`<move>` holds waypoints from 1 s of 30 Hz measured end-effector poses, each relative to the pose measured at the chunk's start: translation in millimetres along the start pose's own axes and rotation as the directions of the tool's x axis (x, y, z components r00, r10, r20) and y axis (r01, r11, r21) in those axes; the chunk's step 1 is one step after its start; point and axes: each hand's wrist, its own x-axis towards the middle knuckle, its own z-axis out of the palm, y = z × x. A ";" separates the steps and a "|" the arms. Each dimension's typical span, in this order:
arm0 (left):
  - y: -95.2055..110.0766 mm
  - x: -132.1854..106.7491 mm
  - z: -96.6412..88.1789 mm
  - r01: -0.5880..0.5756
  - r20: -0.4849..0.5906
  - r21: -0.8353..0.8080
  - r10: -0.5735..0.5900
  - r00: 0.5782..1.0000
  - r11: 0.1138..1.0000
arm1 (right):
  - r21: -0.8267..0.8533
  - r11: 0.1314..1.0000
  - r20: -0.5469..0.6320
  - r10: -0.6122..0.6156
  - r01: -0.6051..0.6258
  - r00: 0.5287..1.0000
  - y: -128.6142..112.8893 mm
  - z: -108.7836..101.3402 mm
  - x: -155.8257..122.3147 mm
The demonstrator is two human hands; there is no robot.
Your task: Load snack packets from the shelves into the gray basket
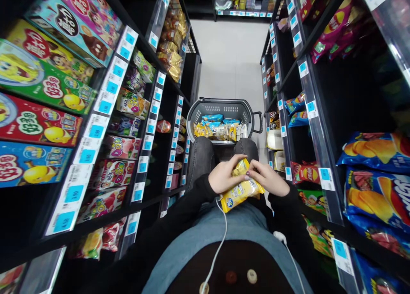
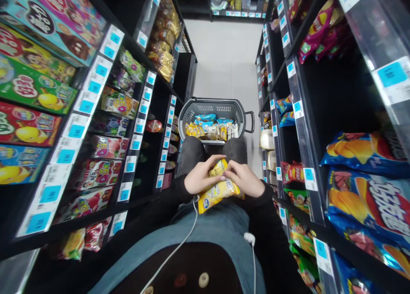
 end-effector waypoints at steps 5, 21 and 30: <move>-5.4 2.9 -8.8 0.102 0.072 -0.137 -0.093 0.993 0.985 | 0.263 0.964 -0.043 0.047 -0.034 0.998 5.1 7.8 2.0; -31.4 -8.0 -3.0 0.252 0.345 -0.471 -0.086 0.935 0.846 | 0.254 0.965 0.020 0.066 -0.068 0.998 7.9 9.3 7.0; -60.8 -20.3 -10.9 0.164 0.091 -0.785 -0.151 0.984 0.597 | 0.512 0.859 -0.323 0.169 0.021 0.931 11.9 35.6 9.8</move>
